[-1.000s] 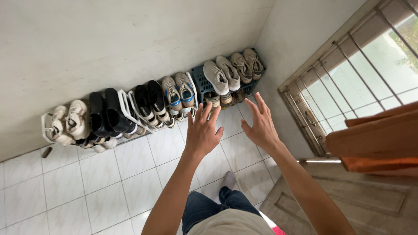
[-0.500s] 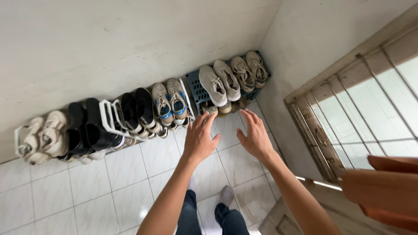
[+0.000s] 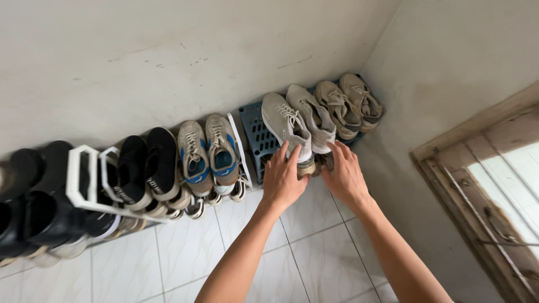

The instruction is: The person removes several pairs of shoes from a blue plastic shoe rack and places them on the floor. Then the person disassembles the blue plastic shoe rack by removing the shelves and legs one by one.

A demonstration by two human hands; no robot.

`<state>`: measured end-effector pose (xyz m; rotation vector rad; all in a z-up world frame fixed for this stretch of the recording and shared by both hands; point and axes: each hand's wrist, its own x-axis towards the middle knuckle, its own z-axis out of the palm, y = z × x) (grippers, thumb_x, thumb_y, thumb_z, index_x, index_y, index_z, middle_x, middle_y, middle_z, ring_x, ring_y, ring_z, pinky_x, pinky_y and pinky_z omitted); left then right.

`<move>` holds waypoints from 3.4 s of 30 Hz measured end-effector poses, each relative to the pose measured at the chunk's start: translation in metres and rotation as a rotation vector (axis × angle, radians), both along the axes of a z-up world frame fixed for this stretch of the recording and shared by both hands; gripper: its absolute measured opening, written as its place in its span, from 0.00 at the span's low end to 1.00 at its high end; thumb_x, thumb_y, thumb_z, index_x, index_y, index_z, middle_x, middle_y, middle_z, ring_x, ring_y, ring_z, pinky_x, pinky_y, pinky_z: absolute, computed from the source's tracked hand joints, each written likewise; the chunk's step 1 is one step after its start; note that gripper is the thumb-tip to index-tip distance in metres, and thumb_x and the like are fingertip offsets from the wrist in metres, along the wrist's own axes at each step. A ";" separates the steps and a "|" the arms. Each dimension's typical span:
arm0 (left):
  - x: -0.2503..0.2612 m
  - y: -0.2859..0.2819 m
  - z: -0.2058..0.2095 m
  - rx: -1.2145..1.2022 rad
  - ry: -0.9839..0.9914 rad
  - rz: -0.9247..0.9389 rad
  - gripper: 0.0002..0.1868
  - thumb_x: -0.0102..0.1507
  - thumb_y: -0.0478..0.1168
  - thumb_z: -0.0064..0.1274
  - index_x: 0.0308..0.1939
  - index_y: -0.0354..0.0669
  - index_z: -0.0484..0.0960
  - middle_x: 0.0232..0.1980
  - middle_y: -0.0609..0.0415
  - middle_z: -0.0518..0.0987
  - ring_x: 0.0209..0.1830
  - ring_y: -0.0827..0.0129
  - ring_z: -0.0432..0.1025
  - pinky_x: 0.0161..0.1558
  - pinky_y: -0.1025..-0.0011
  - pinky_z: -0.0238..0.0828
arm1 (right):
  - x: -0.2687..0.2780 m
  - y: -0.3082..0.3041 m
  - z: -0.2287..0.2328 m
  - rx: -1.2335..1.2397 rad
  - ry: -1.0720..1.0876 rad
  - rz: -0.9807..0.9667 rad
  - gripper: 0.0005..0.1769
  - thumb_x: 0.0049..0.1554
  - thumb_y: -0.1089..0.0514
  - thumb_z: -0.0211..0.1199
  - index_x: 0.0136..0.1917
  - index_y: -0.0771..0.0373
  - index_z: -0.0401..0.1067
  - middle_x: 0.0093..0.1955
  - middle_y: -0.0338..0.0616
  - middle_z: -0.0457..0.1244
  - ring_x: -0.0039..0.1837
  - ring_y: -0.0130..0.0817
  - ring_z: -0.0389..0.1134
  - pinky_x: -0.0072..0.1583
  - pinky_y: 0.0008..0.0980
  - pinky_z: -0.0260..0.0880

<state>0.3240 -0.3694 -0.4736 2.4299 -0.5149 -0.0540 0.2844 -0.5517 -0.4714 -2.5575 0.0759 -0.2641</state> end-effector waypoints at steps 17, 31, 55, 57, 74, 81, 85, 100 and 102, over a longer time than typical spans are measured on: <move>0.057 -0.033 -0.161 -0.242 -0.320 0.088 0.56 0.47 0.47 0.74 0.75 0.59 0.57 0.75 0.31 0.54 0.69 0.33 0.61 0.54 0.48 0.73 | 0.068 -0.037 -0.175 -0.068 -0.376 -0.054 0.51 0.50 0.63 0.72 0.79 0.62 0.48 0.79 0.68 0.48 0.75 0.68 0.55 0.68 0.53 0.63; 0.047 -0.034 -0.170 -0.434 -0.434 0.034 0.31 0.50 0.39 0.72 0.50 0.34 0.69 0.70 0.25 0.62 0.63 0.32 0.68 0.57 0.52 0.74 | 0.046 -0.015 -0.171 -0.011 -0.477 -0.195 0.21 0.51 0.63 0.73 0.55 0.66 0.67 0.63 0.57 0.57 0.55 0.60 0.67 0.52 0.51 0.70; -0.133 -0.097 -0.279 -0.416 -0.152 -0.620 0.20 0.50 0.34 0.65 0.40 0.35 0.72 0.72 0.28 0.62 0.63 0.36 0.69 0.58 0.54 0.72 | -0.244 -0.046 -0.288 -0.100 -0.397 -0.681 0.17 0.45 0.61 0.78 0.40 0.66 0.70 0.55 0.54 0.55 0.55 0.51 0.59 0.50 0.46 0.64; -0.146 -0.108 -0.302 -0.354 0.016 -0.660 0.20 0.50 0.35 0.64 0.40 0.35 0.71 0.73 0.30 0.63 0.58 0.39 0.72 0.55 0.55 0.73 | -0.271 -0.056 -0.309 -0.053 -0.282 -0.747 0.19 0.47 0.57 0.78 0.41 0.67 0.69 0.56 0.55 0.55 0.54 0.49 0.60 0.50 0.46 0.64; -0.305 -0.193 -0.462 0.028 0.074 -1.294 0.19 0.54 0.25 0.55 0.47 0.39 0.74 0.57 0.45 0.76 0.71 0.38 0.61 0.57 0.52 0.72 | -0.457 -0.063 -0.439 0.137 0.320 -1.312 0.17 0.52 0.56 0.71 0.52 0.65 0.73 0.59 0.56 0.52 0.60 0.53 0.54 0.58 0.50 0.63; -0.331 -0.229 -0.488 -0.017 0.051 -1.299 0.19 0.54 0.24 0.53 0.48 0.38 0.74 0.57 0.44 0.75 0.70 0.38 0.61 0.57 0.51 0.73 | -0.484 -0.077 -0.475 0.134 0.318 -1.423 0.16 0.51 0.57 0.71 0.51 0.65 0.73 0.58 0.56 0.52 0.60 0.53 0.53 0.59 0.49 0.61; -0.337 -0.242 -0.498 0.078 0.064 -1.300 0.20 0.55 0.25 0.54 0.50 0.40 0.73 0.58 0.45 0.73 0.72 0.38 0.60 0.56 0.52 0.74 | -0.485 -0.079 -0.490 0.175 0.342 -1.392 0.14 0.53 0.57 0.70 0.49 0.65 0.73 0.57 0.56 0.52 0.59 0.53 0.53 0.60 0.49 0.60; -0.277 -0.229 -0.433 0.058 0.022 -1.311 0.30 0.52 0.34 0.64 0.58 0.42 0.72 0.66 0.43 0.69 0.55 0.46 0.73 0.51 0.52 0.73 | -0.429 -0.092 -0.427 -0.031 0.454 -1.153 0.42 0.47 0.49 0.74 0.67 0.61 0.57 0.72 0.64 0.43 0.76 0.64 0.39 0.65 0.76 0.48; -0.253 -0.217 -0.408 0.046 0.016 -1.269 0.26 0.53 0.34 0.63 0.55 0.45 0.74 0.64 0.46 0.71 0.55 0.45 0.74 0.50 0.51 0.73 | -0.404 -0.089 -0.409 -0.037 0.391 -1.076 0.40 0.47 0.51 0.73 0.68 0.58 0.58 0.73 0.63 0.44 0.75 0.65 0.41 0.66 0.73 0.49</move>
